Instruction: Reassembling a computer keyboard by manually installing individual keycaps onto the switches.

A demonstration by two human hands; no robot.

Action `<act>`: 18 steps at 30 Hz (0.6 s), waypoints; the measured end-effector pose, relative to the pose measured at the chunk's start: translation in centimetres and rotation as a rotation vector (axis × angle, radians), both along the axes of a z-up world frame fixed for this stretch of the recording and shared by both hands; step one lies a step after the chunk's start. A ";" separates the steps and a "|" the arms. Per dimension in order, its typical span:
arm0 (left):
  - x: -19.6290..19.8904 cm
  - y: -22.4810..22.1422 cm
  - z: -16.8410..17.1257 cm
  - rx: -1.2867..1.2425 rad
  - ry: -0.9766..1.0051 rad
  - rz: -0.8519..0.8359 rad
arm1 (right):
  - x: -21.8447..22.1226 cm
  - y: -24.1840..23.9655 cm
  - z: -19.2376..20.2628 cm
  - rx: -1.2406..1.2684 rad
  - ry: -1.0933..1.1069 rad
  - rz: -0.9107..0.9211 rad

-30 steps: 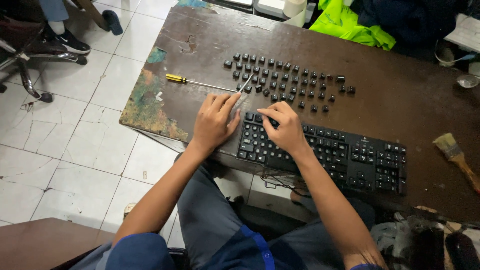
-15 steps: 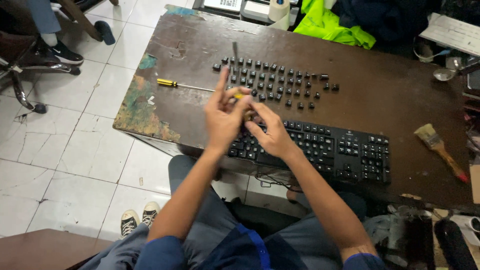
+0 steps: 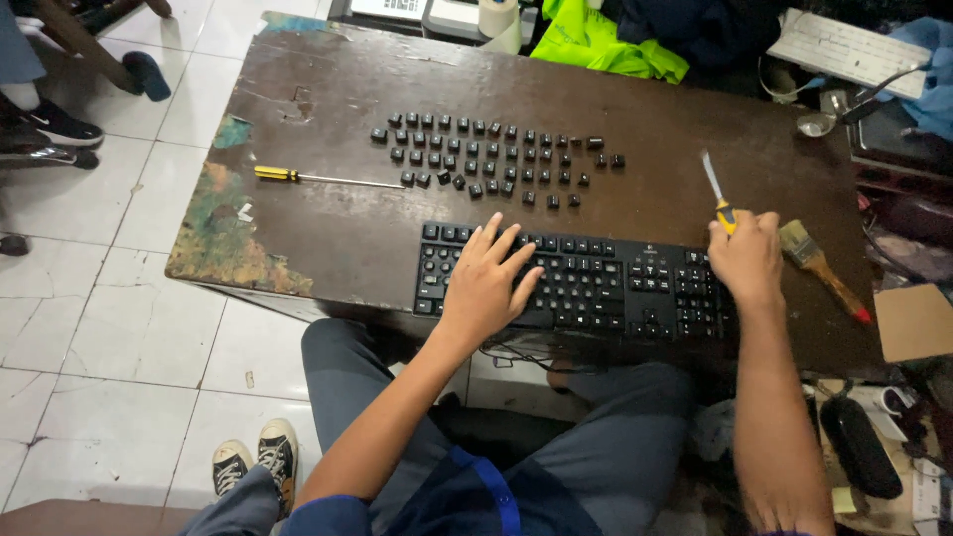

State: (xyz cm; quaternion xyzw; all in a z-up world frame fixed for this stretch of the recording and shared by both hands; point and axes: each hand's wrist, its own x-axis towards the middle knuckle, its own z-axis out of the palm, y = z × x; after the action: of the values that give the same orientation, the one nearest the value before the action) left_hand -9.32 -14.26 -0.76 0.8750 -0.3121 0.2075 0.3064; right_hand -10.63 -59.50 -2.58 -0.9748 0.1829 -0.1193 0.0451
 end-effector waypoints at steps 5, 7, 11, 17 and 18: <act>0.4 0.9 1.7 0.012 0.095 -0.025 | 0.8 -0.6 -0.5 0.128 0.064 -0.013; 0.0 2.1 2.7 0.003 0.168 -0.042 | 0.6 0.7 0.6 0.164 0.066 -0.004; -1.4 3.7 2.3 0.400 0.066 0.055 | 0.3 0.9 -0.8 0.155 -0.068 0.051; -2.3 3.1 1.5 0.417 0.094 0.101 | 0.2 1.1 -1.6 0.061 -0.201 0.093; -2.3 3.0 1.4 0.435 0.121 0.104 | 0.2 1.2 -1.4 0.077 -0.165 0.063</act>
State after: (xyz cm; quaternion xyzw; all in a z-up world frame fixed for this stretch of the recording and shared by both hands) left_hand -11.58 -11.30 0.62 0.9461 -0.2853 0.0980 0.1178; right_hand -10.43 -58.31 -3.98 -0.9645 0.1522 -0.1904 0.1013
